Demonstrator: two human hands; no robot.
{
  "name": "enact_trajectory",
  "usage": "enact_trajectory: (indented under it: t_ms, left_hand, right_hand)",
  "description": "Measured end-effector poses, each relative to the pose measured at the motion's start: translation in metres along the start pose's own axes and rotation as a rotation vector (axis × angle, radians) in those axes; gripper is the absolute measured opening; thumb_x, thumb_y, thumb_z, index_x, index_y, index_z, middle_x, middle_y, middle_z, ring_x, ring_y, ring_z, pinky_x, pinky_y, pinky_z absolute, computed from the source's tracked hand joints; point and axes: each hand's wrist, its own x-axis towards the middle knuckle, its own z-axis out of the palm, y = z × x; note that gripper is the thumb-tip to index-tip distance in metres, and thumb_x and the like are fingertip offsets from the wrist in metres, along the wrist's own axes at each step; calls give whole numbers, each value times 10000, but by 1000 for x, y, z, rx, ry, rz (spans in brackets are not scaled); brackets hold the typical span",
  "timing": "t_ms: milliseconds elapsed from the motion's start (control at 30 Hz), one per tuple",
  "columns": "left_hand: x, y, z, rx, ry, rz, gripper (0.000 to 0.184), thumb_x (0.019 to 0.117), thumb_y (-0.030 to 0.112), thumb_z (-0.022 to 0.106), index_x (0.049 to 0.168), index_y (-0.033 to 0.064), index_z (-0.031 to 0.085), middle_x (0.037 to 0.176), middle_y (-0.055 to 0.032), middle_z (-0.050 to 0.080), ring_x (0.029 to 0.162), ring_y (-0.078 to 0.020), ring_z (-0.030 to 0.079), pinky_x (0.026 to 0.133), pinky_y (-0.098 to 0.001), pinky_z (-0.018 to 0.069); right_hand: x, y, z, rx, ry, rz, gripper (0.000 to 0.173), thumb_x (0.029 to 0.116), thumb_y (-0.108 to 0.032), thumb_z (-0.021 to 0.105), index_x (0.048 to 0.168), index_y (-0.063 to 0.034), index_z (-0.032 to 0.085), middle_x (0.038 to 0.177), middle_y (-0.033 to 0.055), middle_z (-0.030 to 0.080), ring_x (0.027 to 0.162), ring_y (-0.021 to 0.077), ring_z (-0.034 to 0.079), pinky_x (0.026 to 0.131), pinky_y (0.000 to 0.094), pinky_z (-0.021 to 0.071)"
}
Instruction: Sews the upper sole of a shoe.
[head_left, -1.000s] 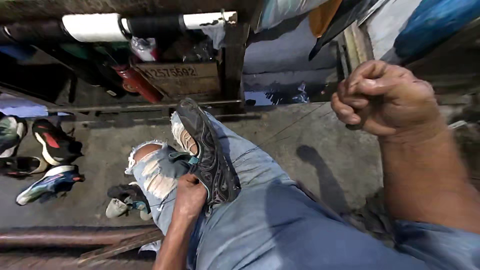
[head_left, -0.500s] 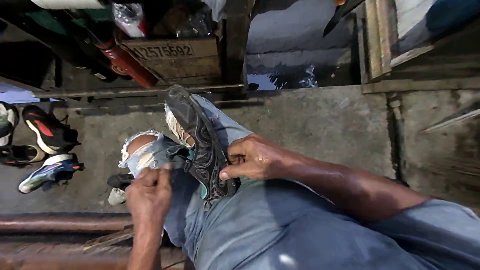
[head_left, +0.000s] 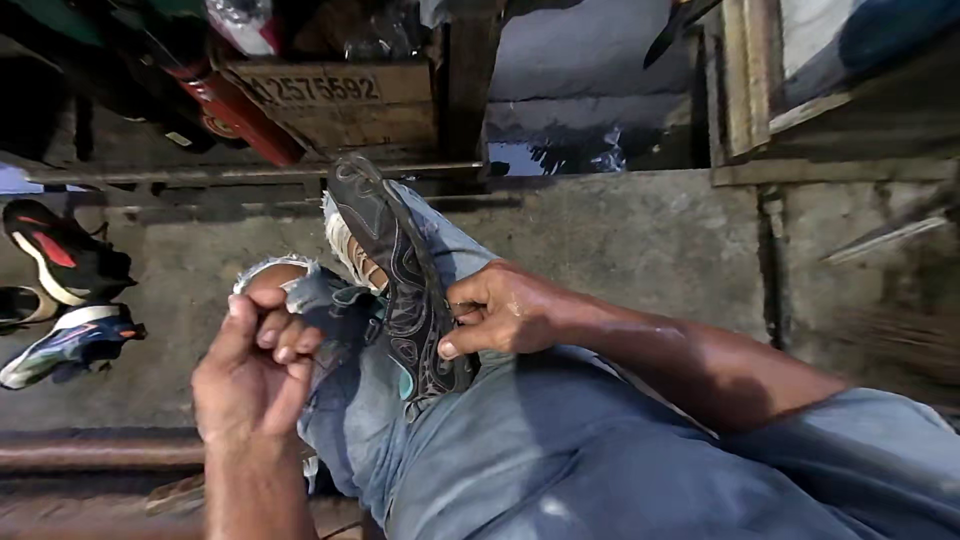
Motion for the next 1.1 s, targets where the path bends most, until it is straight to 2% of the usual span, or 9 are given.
enact_trajectory:
  t_ms: [100, 300, 400, 500, 600, 700, 833, 933, 1100]
  left_hand:
    - [22, 6, -13, 208, 171, 54, 438, 1127, 296, 273, 973, 140, 652, 596, 104, 468, 466, -6, 431, 472, -152, 427]
    - [38, 12, -27, 338, 291, 100, 412, 1126, 296, 302, 966, 156, 654, 574, 114, 450, 439, -6, 406, 441, -160, 404]
    - [18, 6, -30, 445, 86, 31, 385, 1089, 422, 392, 982, 195, 684, 617, 116, 534, 503, -6, 492, 507, -176, 468]
    - [-10, -11, -21, 626, -363, -55, 495, 922, 648, 608, 1144, 227, 747, 912, 95, 709, 773, -37, 654, 703, -239, 571]
    - [-33, -44, 27, 642, -355, 14, 492, 890, 418, 780, 1228, 82, 658, 1095, -5, 737, 1010, -122, 705, 913, -330, 604]
    - [-38, -61, 53, 461, -136, 27, 239, 879, 39, 751, 1092, -34, 670, 983, -106, 745, 909, -182, 732, 851, -377, 627]
    - [-40, -62, 54, 226, -67, -27, 207, 886, -44, 696, 1088, -46, 651, 971, -134, 743, 894, -192, 735, 853, -390, 624]
    - [-41, -65, 52, 182, -52, -37, 211, 880, -38, 711, 1082, -48, 652, 970, -142, 742, 895, -193, 734, 858, -396, 621]
    - [-40, -67, 56, 177, -40, -32, 229, 869, -29, 733, 1084, -49, 656, 971, -149, 743, 891, -199, 738, 860, -402, 623]
  right_hand:
    - [4, 3, 0, 29, -26, -10, 356, 899, -310, 785, 682, -102, 594, 545, -14, 513, 493, 75, 490, 474, 277, 418]
    - [9, -1, -3, 27, -66, 30, 328, 911, -281, 779, 709, -88, 608, 573, -7, 537, 519, 72, 511, 498, 266, 429]
    - [8, -2, -5, 0, -70, 52, 333, 908, -325, 788, 736, -90, 626, 593, -8, 548, 536, 73, 517, 513, 267, 439]
    - [3, -4, -6, -8, -63, 67, 343, 905, -354, 786, 756, -89, 629, 601, -18, 534, 545, 69, 501, 520, 268, 425]
    - [-1, 0, 0, -15, 13, 8, 330, 885, -391, 800, 821, -103, 652, 676, -23, 597, 612, 59, 564, 573, 272, 487]
    - [-17, 2, 3, 36, 218, -81, 321, 853, -286, 818, 1045, -81, 663, 970, 23, 620, 739, 65, 562, 637, 237, 506]
    - [-37, 23, 14, 51, 321, -118, 240, 943, -97, 631, 1180, -101, 669, 1208, 40, 577, 962, 72, 610, 777, 237, 569]
    - [-45, 16, 7, -78, 344, -252, 307, 1021, -176, 598, 1310, -130, 691, 1099, 10, 638, 924, 42, 626, 772, 213, 567]
    - [-44, 7, 3, -246, 329, -377, 299, 1042, -227, 578, 1253, -72, 721, 912, -6, 663, 755, 24, 609, 663, 193, 539]
